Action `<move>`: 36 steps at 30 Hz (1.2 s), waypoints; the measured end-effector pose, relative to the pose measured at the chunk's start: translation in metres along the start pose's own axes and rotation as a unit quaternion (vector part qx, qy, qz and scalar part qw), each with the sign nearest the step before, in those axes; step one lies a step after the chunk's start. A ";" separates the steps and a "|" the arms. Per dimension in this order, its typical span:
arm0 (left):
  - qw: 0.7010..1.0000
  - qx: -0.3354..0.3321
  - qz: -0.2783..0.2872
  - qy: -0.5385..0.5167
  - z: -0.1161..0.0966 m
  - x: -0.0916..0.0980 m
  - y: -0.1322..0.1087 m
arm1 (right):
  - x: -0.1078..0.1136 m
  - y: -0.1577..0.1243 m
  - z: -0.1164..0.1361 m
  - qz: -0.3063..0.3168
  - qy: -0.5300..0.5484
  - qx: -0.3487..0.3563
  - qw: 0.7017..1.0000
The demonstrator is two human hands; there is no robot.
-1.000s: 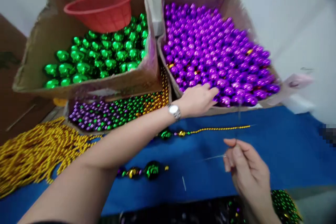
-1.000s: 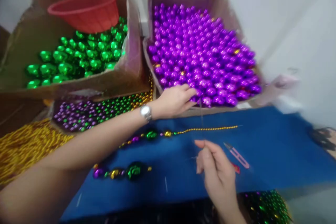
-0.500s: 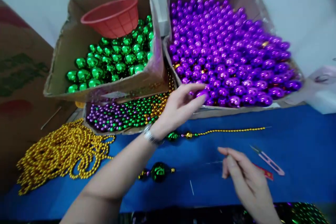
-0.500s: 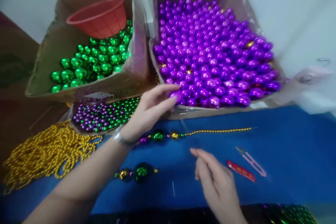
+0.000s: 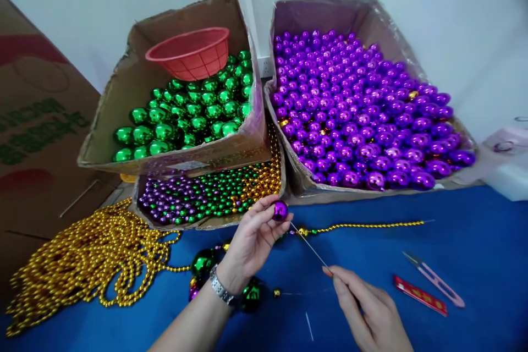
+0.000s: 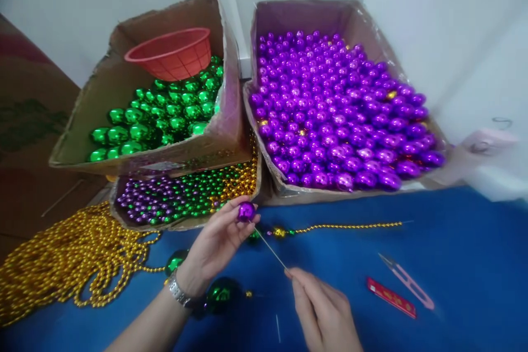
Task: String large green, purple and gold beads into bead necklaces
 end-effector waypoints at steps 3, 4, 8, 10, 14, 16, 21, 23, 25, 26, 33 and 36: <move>1.000 -0.005 0.003 0.010 -0.001 0.001 -0.001 | -0.002 0.001 0.001 0.000 -0.003 0.002 1.000; 1.000 -0.007 0.003 0.013 -0.001 0.001 -0.001 | -0.003 0.001 0.001 0.001 -0.006 0.003 1.000; 1.000 -0.010 0.006 0.018 0.000 0.002 -0.003 | -0.005 0.000 0.001 0.010 -0.017 0.005 1.000; 1.000 -0.012 0.005 0.019 0.001 0.003 -0.003 | -0.006 0.001 0.001 0.018 -0.021 0.005 1.000; 0.999 -0.022 0.010 0.030 0.001 0.004 -0.003 | -0.007 0.002 0.001 0.026 -0.037 -0.001 0.999; 0.999 -0.029 0.016 0.036 0.000 0.004 -0.003 | -0.007 0.001 0.002 0.024 -0.043 -0.006 0.999; 0.996 -0.060 0.023 0.069 -0.002 0.003 -0.003 | -0.007 -0.001 0.001 0.026 -0.049 -0.017 0.998; 0.994 -0.070 0.023 0.082 -0.003 0.004 -0.004 | -0.008 -0.001 0.000 0.032 -0.052 -0.021 0.998; 0.994 -0.071 0.022 0.083 -0.004 0.004 -0.004 | -0.010 0.000 0.001 0.036 -0.055 -0.020 0.998; 0.994 -0.068 0.020 0.079 -0.004 0.005 -0.005 | -0.010 0.000 0.001 0.038 -0.056 -0.018 0.998; 0.996 -0.065 0.014 0.064 -0.005 0.009 -0.006 | -0.015 0.002 0.002 0.044 -0.061 -0.003 0.997; 0.996 -0.069 0.011 0.062 -0.005 0.011 -0.007 | -0.017 0.002 0.000 0.045 -0.064 -0.002 0.997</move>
Point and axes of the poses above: each hand's wrist, its own y-axis towards the middle knuckle, its own x-axis out of the back of the hand, z = x × y, the point moved 8 cm from there along y, towards the middle knuckle, and after that the axes turned 14 degrees about z, right-handed, at the moved point
